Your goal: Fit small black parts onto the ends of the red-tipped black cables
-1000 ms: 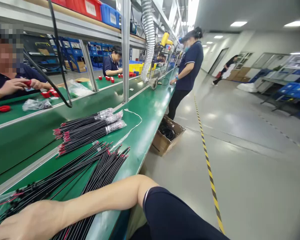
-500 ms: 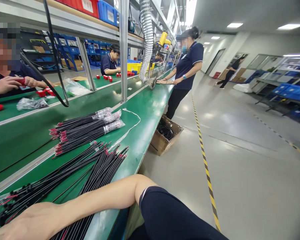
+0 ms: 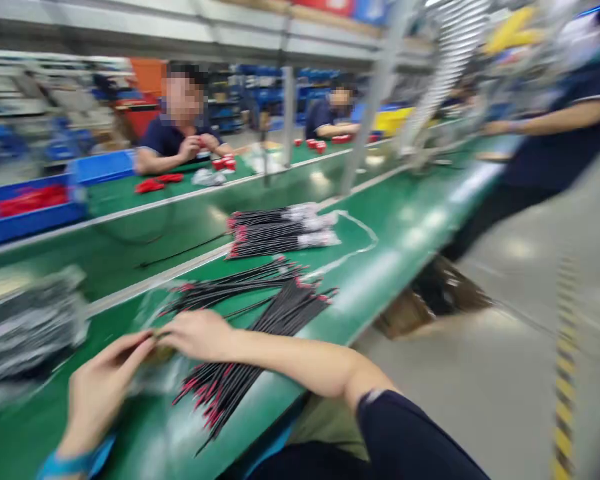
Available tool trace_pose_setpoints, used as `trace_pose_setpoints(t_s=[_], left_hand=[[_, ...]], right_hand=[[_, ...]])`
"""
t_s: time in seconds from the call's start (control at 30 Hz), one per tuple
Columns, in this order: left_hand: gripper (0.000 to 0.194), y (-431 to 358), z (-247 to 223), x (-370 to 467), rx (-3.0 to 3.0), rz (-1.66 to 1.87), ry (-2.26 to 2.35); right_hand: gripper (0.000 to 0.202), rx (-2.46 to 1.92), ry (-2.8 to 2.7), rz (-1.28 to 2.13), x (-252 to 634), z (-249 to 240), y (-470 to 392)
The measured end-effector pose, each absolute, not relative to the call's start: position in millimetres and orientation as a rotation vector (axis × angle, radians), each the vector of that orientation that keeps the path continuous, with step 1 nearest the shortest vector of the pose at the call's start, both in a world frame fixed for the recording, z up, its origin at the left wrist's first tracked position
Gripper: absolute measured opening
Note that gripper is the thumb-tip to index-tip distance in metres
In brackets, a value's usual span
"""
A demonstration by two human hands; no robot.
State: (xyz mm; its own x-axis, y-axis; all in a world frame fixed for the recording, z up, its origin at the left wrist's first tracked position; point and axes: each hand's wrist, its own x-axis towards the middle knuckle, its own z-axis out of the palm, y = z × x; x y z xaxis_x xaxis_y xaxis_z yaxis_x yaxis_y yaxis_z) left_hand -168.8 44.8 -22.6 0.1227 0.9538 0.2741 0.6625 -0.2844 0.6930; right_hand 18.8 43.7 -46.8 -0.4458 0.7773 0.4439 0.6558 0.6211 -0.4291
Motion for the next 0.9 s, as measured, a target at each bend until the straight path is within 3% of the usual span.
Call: trace_pose_setpoints(t_s=[0.2,0.9], left_hand=[[0.038,52,-35,-167,1.600,1.069,1.248],[0.026,55,-28,-175,1.675,1.031,0.833]], right_hand=[[0.024,-1.095,-2.148,0.415,30,-53,51],[0.041,-1.035,-2.110,0.825,31,-42,50]])
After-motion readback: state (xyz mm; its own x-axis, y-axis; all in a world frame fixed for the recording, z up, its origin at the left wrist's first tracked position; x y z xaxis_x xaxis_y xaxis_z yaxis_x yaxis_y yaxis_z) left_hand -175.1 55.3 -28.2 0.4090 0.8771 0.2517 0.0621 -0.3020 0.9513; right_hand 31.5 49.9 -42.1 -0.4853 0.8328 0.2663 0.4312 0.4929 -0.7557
